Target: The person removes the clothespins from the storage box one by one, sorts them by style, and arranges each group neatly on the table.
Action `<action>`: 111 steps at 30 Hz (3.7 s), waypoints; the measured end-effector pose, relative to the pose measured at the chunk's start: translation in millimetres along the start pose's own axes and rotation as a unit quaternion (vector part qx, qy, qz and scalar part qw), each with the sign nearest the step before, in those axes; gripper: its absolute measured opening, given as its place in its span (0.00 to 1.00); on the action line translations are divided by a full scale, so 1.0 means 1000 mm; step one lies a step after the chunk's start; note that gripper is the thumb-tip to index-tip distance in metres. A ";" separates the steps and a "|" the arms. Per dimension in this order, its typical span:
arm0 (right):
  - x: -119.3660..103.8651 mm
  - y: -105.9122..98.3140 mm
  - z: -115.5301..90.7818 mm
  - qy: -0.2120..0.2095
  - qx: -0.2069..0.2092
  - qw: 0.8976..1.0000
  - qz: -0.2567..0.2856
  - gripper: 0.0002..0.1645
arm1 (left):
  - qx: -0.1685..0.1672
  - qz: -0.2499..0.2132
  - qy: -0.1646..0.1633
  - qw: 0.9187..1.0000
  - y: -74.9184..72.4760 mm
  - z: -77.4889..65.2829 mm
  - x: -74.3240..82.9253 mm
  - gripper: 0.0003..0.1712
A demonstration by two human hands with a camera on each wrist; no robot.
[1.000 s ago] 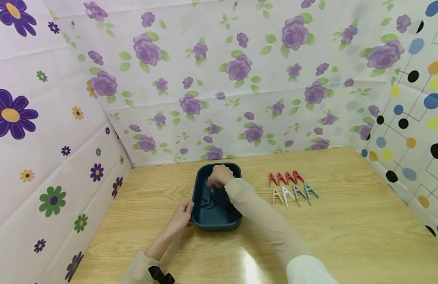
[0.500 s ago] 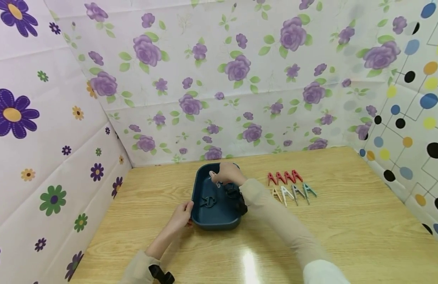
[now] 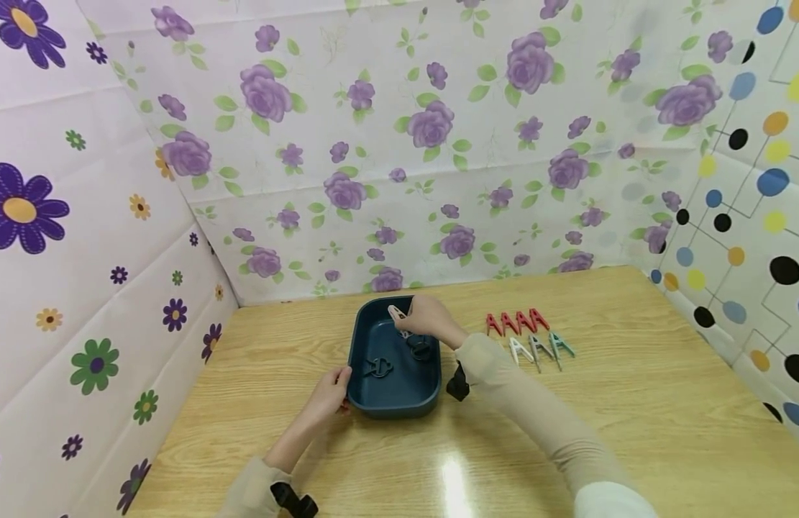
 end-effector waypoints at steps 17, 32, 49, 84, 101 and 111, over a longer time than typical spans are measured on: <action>0.048 -0.036 -0.013 0.013 0.095 0.994 0.046 0.17 | -0.001 0.002 0.003 1.000 0.001 0.003 0.000 0.28; 0.095 -0.054 -0.031 0.029 0.102 0.994 0.037 0.15 | 0.000 0.002 0.004 1.000 0.001 0.002 -0.002 0.28; 0.154 -0.095 -0.056 0.094 0.071 0.993 0.015 0.21 | -0.003 -0.006 0.002 1.000 0.001 -0.001 0.001 0.28; 0.251 -0.135 -0.119 0.199 0.067 0.976 -0.060 0.38 | 0.003 0.002 0.012 1.000 0.001 0.001 -0.001 0.25; 0.279 -0.144 -0.140 0.219 0.070 0.969 -0.086 0.33 | -0.002 -0.002 0.018 1.000 0.003 0.000 -0.003 0.25; 0.272 -0.150 -0.137 0.196 0.071 0.972 -0.110 0.28 | 0.004 0.000 0.015 1.000 0.002 0.000 -0.003 0.25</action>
Point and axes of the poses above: each hand's wrist, its own z-axis towards the middle knuckle, its own y-axis out of the palm, x = y × z, the point moved 9 cm from there along z, towards the middle knuckle, and after that the axes turned 15 degrees about x, right-handed, at the moved point
